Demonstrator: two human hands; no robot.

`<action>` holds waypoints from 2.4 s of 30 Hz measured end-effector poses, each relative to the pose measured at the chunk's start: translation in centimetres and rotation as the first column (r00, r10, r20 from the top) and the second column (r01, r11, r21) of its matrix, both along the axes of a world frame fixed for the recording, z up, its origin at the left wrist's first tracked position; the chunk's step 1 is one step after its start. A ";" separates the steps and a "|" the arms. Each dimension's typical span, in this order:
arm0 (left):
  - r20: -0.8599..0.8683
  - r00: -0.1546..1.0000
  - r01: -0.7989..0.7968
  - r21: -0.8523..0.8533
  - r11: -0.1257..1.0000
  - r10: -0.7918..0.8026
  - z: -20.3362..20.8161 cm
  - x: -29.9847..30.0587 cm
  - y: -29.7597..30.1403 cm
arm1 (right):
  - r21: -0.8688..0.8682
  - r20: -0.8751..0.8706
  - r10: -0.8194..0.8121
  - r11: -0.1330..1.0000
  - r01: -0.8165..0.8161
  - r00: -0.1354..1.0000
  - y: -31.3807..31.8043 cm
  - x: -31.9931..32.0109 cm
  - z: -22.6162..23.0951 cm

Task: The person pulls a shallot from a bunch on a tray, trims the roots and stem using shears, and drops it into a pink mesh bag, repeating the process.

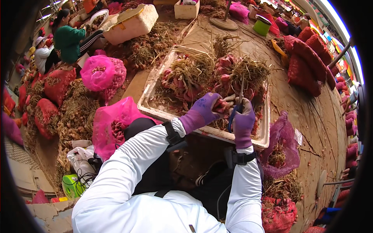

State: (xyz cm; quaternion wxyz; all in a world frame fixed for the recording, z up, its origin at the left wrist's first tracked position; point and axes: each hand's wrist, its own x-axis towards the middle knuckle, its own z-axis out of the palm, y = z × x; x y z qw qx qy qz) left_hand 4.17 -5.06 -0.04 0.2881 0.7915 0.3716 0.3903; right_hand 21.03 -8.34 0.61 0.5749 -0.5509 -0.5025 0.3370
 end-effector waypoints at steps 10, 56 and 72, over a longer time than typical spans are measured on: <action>-0.047 0.994 -0.086 0.153 0.984 0.095 0.9 0.8 -1.2 | 0.123 -0.091 0.012 0.992 -0.001 0.996 -0.6 -2.4 0.8; 0.806 0.588 0.784 -0.546 0.295 -0.073 0.4 -1.4 1.8 | -0.113 -0.758 0.066 0.966 -0.231 0.649 -0.4 0.0 1.4; 0.779 0.608 0.711 -0.620 0.331 0.152 -0.1 -1.2 1.7 | -0.040 -0.469 0.232 0.958 -0.284 0.852 -0.6 -1.3 2.2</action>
